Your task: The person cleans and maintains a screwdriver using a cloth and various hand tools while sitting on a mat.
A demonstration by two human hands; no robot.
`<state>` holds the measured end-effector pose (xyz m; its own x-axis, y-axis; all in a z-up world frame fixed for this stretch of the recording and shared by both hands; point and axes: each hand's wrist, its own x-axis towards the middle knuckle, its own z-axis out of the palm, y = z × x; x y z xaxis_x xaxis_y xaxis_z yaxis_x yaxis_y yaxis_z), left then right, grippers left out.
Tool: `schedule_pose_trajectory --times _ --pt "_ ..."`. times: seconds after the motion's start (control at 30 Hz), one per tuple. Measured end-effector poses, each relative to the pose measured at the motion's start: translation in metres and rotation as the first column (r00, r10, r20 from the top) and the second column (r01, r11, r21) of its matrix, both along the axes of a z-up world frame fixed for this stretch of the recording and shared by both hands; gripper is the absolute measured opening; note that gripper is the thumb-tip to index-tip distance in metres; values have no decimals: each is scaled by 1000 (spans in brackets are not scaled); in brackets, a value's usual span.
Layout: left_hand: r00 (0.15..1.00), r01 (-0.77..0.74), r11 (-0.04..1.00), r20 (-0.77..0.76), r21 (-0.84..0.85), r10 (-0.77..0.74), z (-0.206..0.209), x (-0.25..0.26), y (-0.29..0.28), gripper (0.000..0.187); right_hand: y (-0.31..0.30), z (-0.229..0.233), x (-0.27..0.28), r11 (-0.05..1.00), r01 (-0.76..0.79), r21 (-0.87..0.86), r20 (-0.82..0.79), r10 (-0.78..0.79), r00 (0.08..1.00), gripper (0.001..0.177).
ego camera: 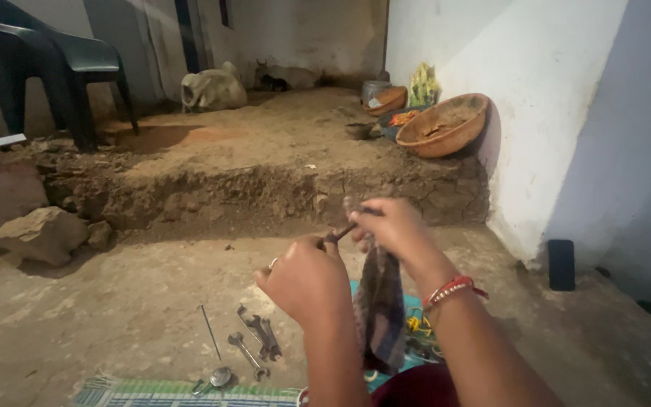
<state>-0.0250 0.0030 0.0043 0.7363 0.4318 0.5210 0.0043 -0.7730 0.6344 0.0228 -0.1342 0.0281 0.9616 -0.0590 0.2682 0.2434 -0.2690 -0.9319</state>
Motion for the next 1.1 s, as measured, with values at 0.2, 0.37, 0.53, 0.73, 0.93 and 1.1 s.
schedule_pose_trajectory --times 0.2,0.37,0.53,0.73,0.93,1.1 --pt "998 59 997 36 -45 -57 6 -6 -4 25 -21 -1 11 925 365 -102 120 -353 928 27" --pt "983 100 995 156 -8 -97 -1 -4 -4 19 -16 -5 8 941 330 -73 235 -305 923 29" --pt "994 87 994 67 70 -92 -12 4 -7 19 8 -8 8 974 151 -171 182 -120 976 28" --pt "999 26 999 44 28 -27 -14 5 7 22 23 -11 8 961 -48 -271 79 71 994 25" --pt "996 81 997 21 15 -82 -6 0 1 20 7 -3 12 925 258 -279 138 -227 964 26" --pt "999 36 999 4 25 -37 -6 1 0 20 5 -13 12 938 225 -265 170 -184 968 25"
